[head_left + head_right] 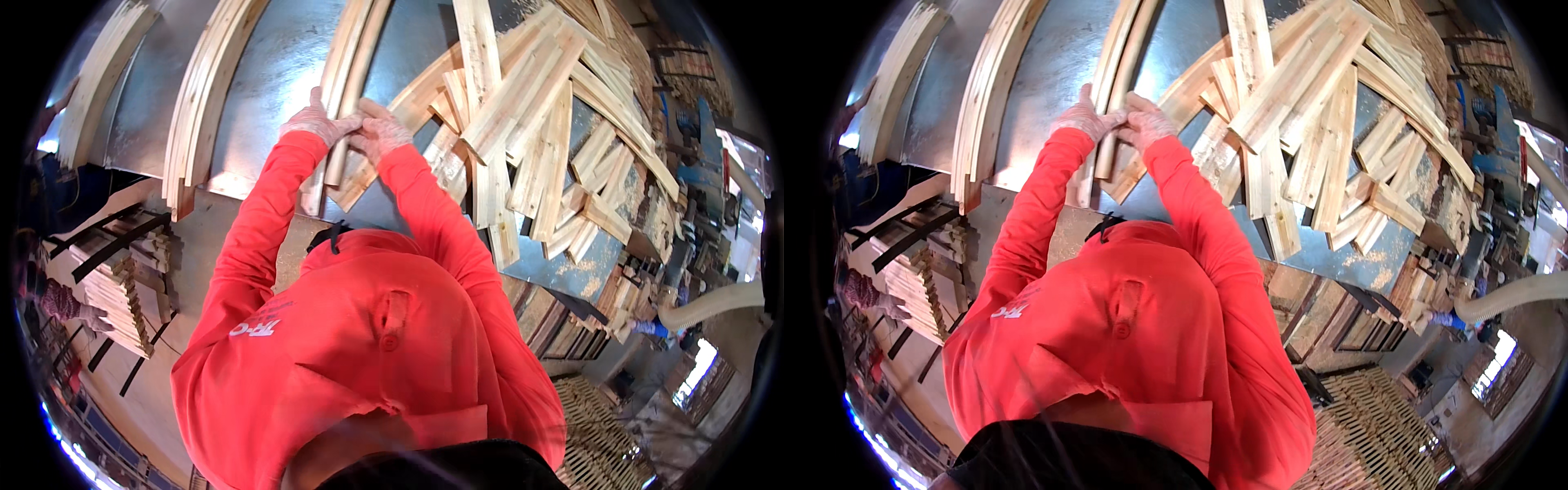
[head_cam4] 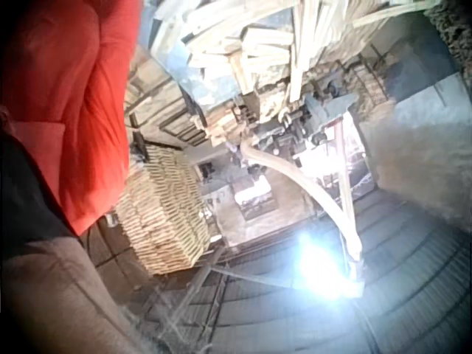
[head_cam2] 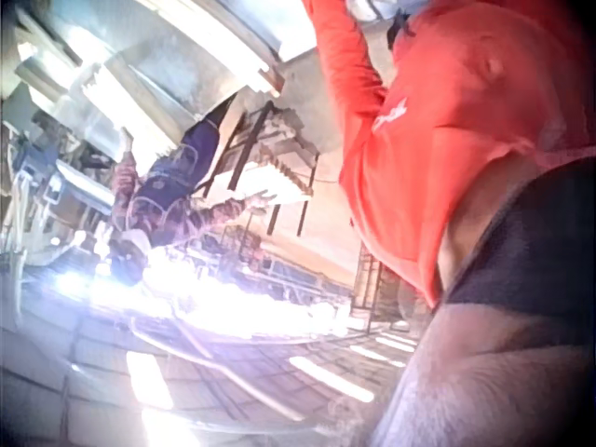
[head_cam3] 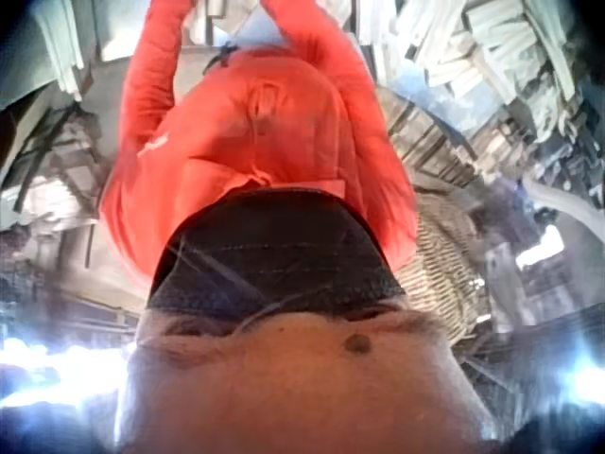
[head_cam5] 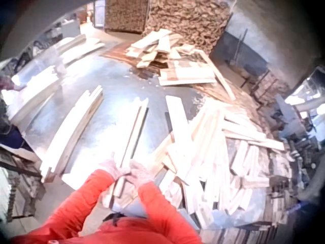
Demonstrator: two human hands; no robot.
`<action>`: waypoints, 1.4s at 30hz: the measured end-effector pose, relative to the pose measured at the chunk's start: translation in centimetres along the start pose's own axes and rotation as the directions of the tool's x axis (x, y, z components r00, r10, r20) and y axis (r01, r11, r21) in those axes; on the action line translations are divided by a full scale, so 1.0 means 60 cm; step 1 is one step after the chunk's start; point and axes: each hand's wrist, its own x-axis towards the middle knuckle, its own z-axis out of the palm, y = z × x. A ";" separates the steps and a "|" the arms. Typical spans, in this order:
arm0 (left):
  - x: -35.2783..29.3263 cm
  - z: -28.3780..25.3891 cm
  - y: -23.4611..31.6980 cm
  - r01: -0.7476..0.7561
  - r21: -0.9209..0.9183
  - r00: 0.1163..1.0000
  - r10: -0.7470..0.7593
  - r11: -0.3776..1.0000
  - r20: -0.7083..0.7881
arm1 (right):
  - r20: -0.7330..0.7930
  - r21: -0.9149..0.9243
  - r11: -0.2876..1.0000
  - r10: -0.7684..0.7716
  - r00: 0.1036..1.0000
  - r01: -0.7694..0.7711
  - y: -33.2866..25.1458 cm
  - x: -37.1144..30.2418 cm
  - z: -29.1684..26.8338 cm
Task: The person sorts wooden planks on a metal table, picking them up from a pile and stacking them neatly. The person handles the planks one by one, aligning them into a growing stack on the left side of the table.
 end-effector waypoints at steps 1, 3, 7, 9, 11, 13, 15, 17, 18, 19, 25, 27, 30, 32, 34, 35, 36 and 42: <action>0.011 0.005 0.003 0.034 -0.080 0.999 -0.032 0.996 0.029 | 0.045 -0.159 0.987 0.040 0.998 -0.032 0.007 0.018 0.009; 0.054 0.035 -0.069 -0.121 -0.165 0.993 0.119 0.979 -0.021 | 0.269 -0.269 0.960 -0.007 0.963 0.082 0.010 -0.009 0.010; 0.129 0.095 -0.151 -0.242 -0.332 0.960 0.175 0.912 -0.218 | -0.013 -0.908 -0.261 -0.765 0.644 -0.328 -0.144 -0.063 0.007; 0.117 0.090 -0.142 -0.263 -0.474 0.963 0.197 0.840 -0.185 | -0.225 -0.798 -0.101 -0.864 0.450 -0.594 -0.205 -0.084 -0.047; 0.109 0.069 -0.132 -0.268 -0.666 0.958 0.267 0.696 -0.106 | -0.492 -0.774 0.058 -0.682 0.541 -0.630 -0.257 -0.099 -0.066; 0.091 0.047 -0.115 -0.211 -0.763 0.962 0.270 0.611 -0.050 | -0.445 -0.835 0.056 -0.655 0.611 -0.548 -0.273 -0.104 -0.108; 0.086 0.071 -0.127 -0.072 -0.911 0.972 0.234 0.407 0.028 | -0.364 -0.892 0.429 -0.497 0.788 -0.141 -0.276 -0.137 -0.113; 0.078 0.084 -0.123 -0.074 -0.938 0.963 0.269 0.340 0.021 | -0.287 -0.808 0.588 -0.452 0.845 0.040 -0.226 -0.167 -0.077; 0.087 0.094 -0.126 -0.102 -0.944 0.967 0.256 0.315 -0.019 | -0.274 -0.834 0.550 -0.493 0.826 0.052 -0.193 -0.168 -0.034; 0.086 0.095 -0.106 -0.079 -0.933 0.969 0.245 0.351 0.010 | -0.132 -0.943 0.324 -0.573 0.809 0.075 -0.163 -0.165 -0.035; 0.077 0.148 -0.081 -0.037 -0.977 0.982 0.188 0.211 0.004 | 0.080 -0.960 -0.281 -0.242 0.967 0.010 -0.031 -0.118 0.023; 0.045 0.100 -0.058 0.008 -0.943 0.988 0.144 0.332 0.059 | 0.192 -0.951 -0.294 -0.302 0.934 0.100 -0.050 -0.130 0.001; 0.057 0.122 -0.066 0.023 -0.904 0.995 0.082 0.427 0.064 | -0.087 -0.774 -0.358 -0.756 0.648 -0.522 -0.162 -0.160 -0.048; 0.053 0.117 -0.057 0.022 -0.913 0.996 0.075 0.408 0.057 | -0.306 -0.735 -0.321 -0.629 0.714 -0.597 -0.194 -0.176 -0.109; 0.079 0.117 -0.066 -0.065 -0.838 0.996 0.089 0.542 -0.020 | -0.240 -0.768 -0.382 -0.572 0.785 -0.513 -0.215 -0.183 -0.145; 0.077 0.118 -0.076 -0.068 -0.840 0.996 0.091 0.538 -0.022 | -0.246 -0.936 -0.110 -0.472 0.846 -0.334 -0.225 -0.190 -0.159; 0.072 0.118 -0.083 -0.071 -0.843 0.995 0.092 0.533 -0.026 | -0.212 -0.969 0.202 -0.376 0.902 -0.144 -0.236 -0.195 -0.172; 0.079 0.060 -0.104 -0.092 -0.587 0.994 0.043 0.804 -0.097 | 0.079 -0.274 0.911 -0.298 0.951 0.308 -0.166 -0.153 -0.105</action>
